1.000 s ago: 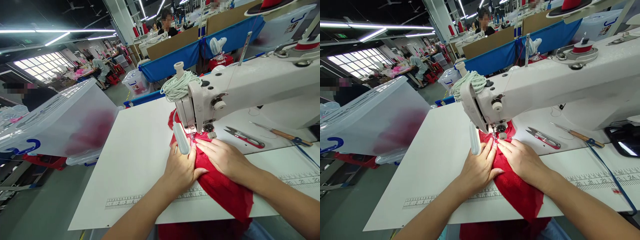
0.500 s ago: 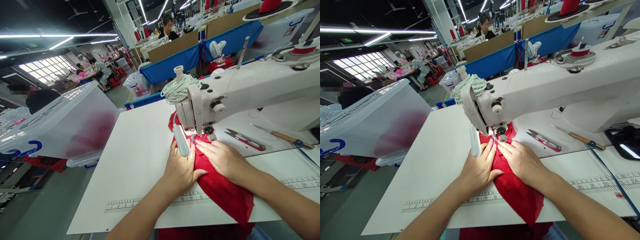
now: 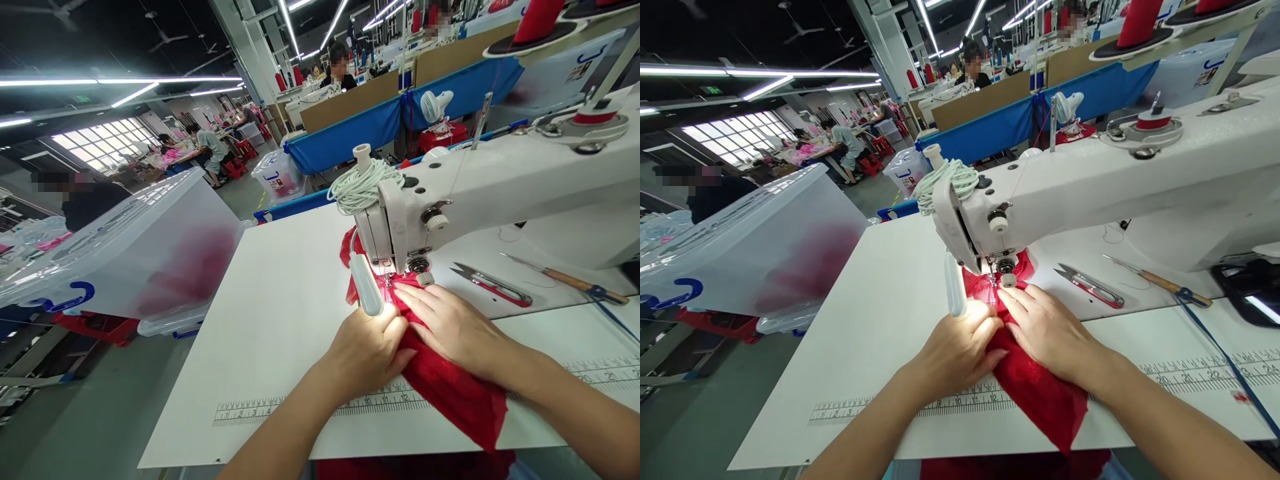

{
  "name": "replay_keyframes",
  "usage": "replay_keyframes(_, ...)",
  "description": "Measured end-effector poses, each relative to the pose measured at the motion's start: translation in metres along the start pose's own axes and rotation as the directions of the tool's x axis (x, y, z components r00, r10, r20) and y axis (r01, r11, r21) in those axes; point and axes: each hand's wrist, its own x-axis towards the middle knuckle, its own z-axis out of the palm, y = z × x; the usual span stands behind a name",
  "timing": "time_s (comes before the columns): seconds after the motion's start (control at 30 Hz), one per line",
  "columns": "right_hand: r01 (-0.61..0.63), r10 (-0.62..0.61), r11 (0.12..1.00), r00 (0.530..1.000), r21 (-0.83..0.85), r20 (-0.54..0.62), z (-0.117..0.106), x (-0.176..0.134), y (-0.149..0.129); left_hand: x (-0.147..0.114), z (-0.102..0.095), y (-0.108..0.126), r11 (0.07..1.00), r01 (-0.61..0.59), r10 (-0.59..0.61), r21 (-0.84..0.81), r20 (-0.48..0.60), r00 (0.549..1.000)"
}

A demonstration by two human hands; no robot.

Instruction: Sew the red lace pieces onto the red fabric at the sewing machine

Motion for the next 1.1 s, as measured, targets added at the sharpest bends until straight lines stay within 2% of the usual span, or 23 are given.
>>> replay_keyframes(0.07,0.002,-0.002,1.000,1.000,-0.011,-0.009,-0.003,-0.004,-0.001,-0.001,-0.002,-0.003,0.998,-0.043,0.044,-0.056,0.029,0.999)
replay_keyframes(0.17,-0.002,0.002,1.000,1.000,0.005,0.004,-0.007,-0.010,0.000,-0.003,-0.001,-0.007,0.997,-0.049,0.050,-0.059,0.013,0.999)
replay_keyframes(0.37,0.053,-0.052,0.999,0.998,-0.004,0.034,-0.019,-0.013,0.003,-0.004,0.002,-0.003,0.998,0.059,-0.059,-0.004,0.011,0.998)
replay_keyframes(0.47,0.042,-0.043,0.999,0.999,0.028,0.010,-0.023,-0.011,0.001,-0.005,-0.001,0.003,0.998,0.045,-0.046,0.039,0.012,0.999)
replay_keyframes(0.8,0.013,-0.013,0.998,1.000,0.063,0.009,-0.020,-0.012,0.005,-0.012,0.004,0.007,0.985,0.043,-0.024,0.169,-0.112,0.993)
replay_keyframes(1.1,0.006,-0.006,0.997,1.000,0.082,-0.008,-0.018,-0.011,0.007,-0.012,0.006,0.007,0.979,0.074,-0.052,0.191,-0.116,0.992)
